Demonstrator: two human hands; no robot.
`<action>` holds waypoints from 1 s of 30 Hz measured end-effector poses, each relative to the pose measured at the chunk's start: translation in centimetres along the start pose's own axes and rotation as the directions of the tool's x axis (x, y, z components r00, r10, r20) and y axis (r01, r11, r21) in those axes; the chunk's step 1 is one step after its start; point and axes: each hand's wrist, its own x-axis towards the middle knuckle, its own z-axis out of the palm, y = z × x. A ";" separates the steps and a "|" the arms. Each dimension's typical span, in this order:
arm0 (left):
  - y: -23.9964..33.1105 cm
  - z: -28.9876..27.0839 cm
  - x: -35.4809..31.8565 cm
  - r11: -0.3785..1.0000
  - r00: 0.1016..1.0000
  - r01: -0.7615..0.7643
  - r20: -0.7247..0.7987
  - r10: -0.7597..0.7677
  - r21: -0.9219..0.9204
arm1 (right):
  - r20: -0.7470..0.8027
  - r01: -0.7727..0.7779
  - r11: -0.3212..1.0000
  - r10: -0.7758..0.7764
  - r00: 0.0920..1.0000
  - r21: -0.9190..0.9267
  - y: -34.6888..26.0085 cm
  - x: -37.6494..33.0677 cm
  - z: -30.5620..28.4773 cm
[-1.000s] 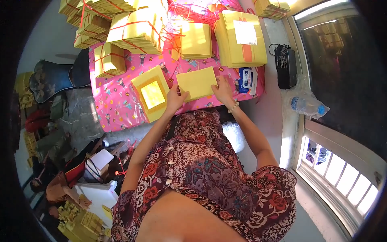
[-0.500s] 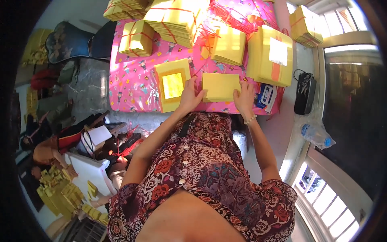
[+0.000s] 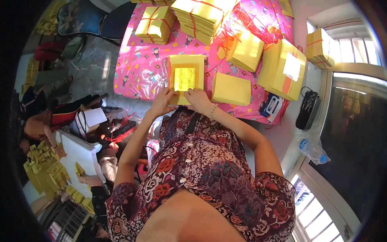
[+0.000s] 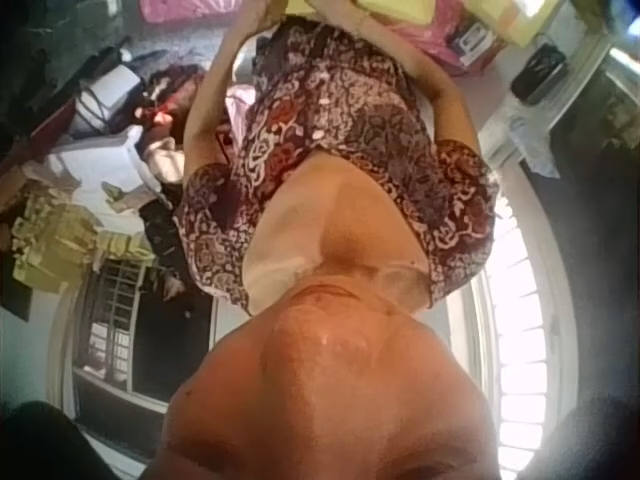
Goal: Stacking and tying bundles of yellow paper with red string.
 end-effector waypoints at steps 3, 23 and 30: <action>-0.2 0.3 -0.4 0.999 0.999 -0.026 -0.019 0.027 0.032 | 0.021 0.066 0.996 -0.064 0.998 -0.062 0.3 0.7 1.1; -5.4 -0.3 2.7 0.741 0.960 0.207 0.278 -0.028 -0.639 | 0.374 -0.160 0.884 -0.018 0.927 0.439 4.2 3.1 -1.4; -5.5 -1.2 3.2 0.662 0.897 0.386 0.428 -0.109 -0.642 | 0.460 -0.287 0.842 0.054 0.886 0.456 4.5 3.5 -1.4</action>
